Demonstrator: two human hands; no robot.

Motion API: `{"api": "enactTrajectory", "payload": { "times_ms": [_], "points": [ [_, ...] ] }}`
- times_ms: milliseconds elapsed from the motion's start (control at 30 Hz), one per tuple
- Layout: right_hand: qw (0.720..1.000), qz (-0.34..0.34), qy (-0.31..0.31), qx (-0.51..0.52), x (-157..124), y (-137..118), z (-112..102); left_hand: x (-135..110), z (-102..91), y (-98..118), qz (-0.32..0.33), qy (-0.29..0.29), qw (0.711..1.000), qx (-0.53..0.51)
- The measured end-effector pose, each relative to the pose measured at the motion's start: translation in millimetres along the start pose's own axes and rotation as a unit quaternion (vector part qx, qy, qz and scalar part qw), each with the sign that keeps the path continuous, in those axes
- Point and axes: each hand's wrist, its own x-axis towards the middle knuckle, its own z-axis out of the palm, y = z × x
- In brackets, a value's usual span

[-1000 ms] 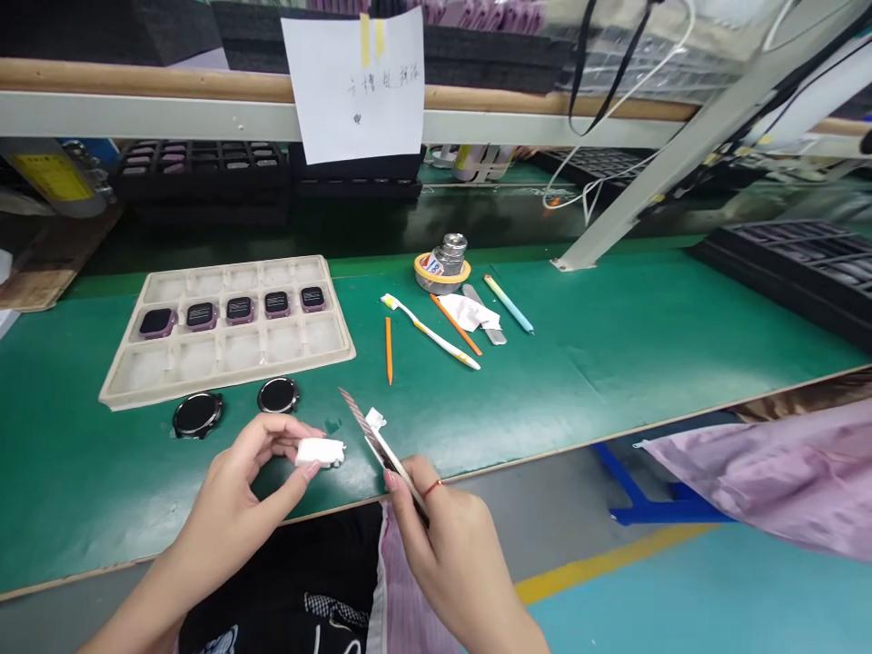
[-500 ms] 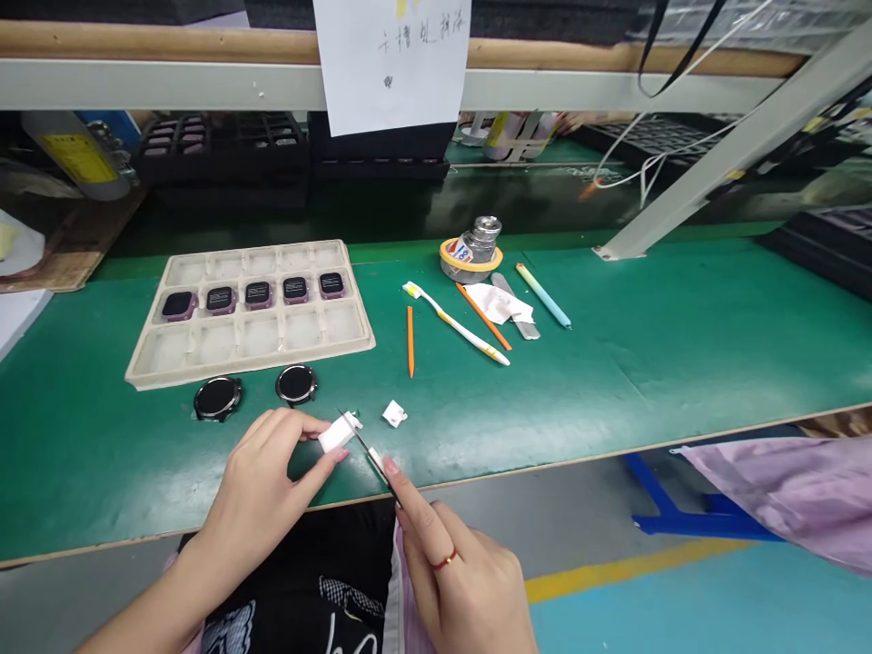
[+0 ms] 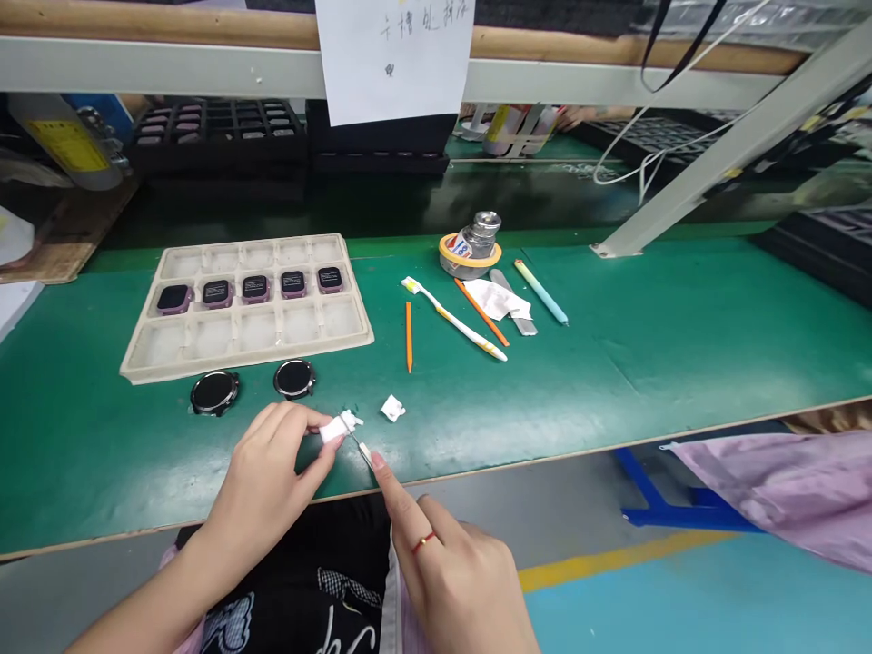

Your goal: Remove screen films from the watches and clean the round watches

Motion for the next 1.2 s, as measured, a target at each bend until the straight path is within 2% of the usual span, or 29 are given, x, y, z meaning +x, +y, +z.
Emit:
{"api": "enactTrajectory", "payload": {
  "times_ms": [133, 300, 400, 633, 767, 867, 967, 1067, 1200],
  "points": [
    [1.0, -0.004, -0.015, 0.01, -7, 1, -4, 0, 1.7, 0, -0.009, -0.007, 1.0, -0.004],
    [1.0, 0.014, 0.004, 0.0, 0, -5, 5, 2, -2.4, -3, 0.004, -0.022, 0.999, -0.03],
    [1.0, 0.009, 0.003, 0.001, 2, -5, 6, 2, -4.2, -3, -0.01, -0.02, 0.999, -0.036],
    [0.998, 0.025, -0.016, 0.061, 0, 1, 0, 2, -9.0, -6, -0.064, 0.023, 0.996, -0.052],
    [0.974, 0.106, -0.029, 0.195, 2, 6, -3, -3, -19.4, -10, -0.07, 0.011, 0.994, -0.079],
    [0.947, 0.218, 0.038, 0.232, 6, 18, -7, -9, -26.8, -15, -0.073, 0.005, 0.993, -0.091],
    [0.945, 0.274, 0.074, 0.164, 17, 38, -11, -15, -29.8, -20, -0.059, -0.002, 0.994, -0.093],
    [0.964, 0.254, 0.046, 0.058, 33, 63, -10, -18, -28.5, -25, -0.047, -0.004, 0.995, -0.09],
    [0.965, 0.26, 0.042, -0.019, 57, 99, -4, -20, -26.9, -31, -0.04, 0.003, 0.995, -0.087]
  ]
}}
